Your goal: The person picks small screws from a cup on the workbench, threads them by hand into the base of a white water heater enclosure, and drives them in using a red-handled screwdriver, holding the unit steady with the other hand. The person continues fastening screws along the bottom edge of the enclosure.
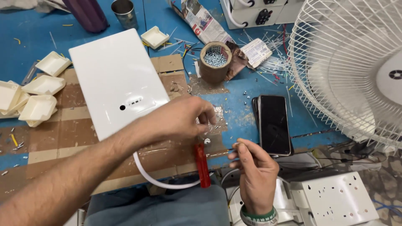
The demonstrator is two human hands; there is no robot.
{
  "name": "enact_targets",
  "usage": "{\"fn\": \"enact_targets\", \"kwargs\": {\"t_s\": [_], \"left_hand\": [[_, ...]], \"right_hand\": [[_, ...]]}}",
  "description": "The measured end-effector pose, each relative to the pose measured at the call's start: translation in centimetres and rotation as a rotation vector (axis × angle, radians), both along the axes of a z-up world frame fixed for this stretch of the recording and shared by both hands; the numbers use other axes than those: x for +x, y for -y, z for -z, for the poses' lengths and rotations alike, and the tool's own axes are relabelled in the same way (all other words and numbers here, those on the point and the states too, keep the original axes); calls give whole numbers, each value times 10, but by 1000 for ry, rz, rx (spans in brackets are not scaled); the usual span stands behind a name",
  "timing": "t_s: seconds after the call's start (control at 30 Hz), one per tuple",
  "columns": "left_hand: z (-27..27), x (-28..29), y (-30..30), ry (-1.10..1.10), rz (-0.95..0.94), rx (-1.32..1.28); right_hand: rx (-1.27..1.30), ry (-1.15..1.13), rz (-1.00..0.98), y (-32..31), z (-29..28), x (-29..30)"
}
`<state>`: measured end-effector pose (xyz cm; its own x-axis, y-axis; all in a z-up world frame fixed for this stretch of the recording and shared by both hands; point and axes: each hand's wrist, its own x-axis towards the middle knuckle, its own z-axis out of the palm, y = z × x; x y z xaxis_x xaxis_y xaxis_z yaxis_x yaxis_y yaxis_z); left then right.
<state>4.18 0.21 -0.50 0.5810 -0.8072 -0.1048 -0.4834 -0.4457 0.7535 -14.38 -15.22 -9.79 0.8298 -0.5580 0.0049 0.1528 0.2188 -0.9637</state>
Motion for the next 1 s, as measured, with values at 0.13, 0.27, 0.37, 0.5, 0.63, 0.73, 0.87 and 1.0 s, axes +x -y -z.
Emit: {"fn": "enact_targets", "kwargs": {"t_s": [0.13,0.27,0.37,0.5,0.63,0.73,0.87,1.0], "left_hand": [[2,32,16,234,241,252],[-8,92,51,374,-98,157],[26,154,78,698,-72,-76],[28,172,104,680,142,320],[31,175,102,812,174,357],[36,168,91,704,121,250],[39,168,92,665,169,222],[48,164,92,605,76,172]], "right_hand": [[182,-31,9,12,10,-5],[192,-85,52,20,19,-5],[204,-42,-5,21,18,-2],[233,-34,-27,20,15,1],[220,-70,-16,18,13,7],[218,-74,-15,13,9,7],[219,-58,-70,-1,3,13],[207,-64,-97,-12,0,10]]}}
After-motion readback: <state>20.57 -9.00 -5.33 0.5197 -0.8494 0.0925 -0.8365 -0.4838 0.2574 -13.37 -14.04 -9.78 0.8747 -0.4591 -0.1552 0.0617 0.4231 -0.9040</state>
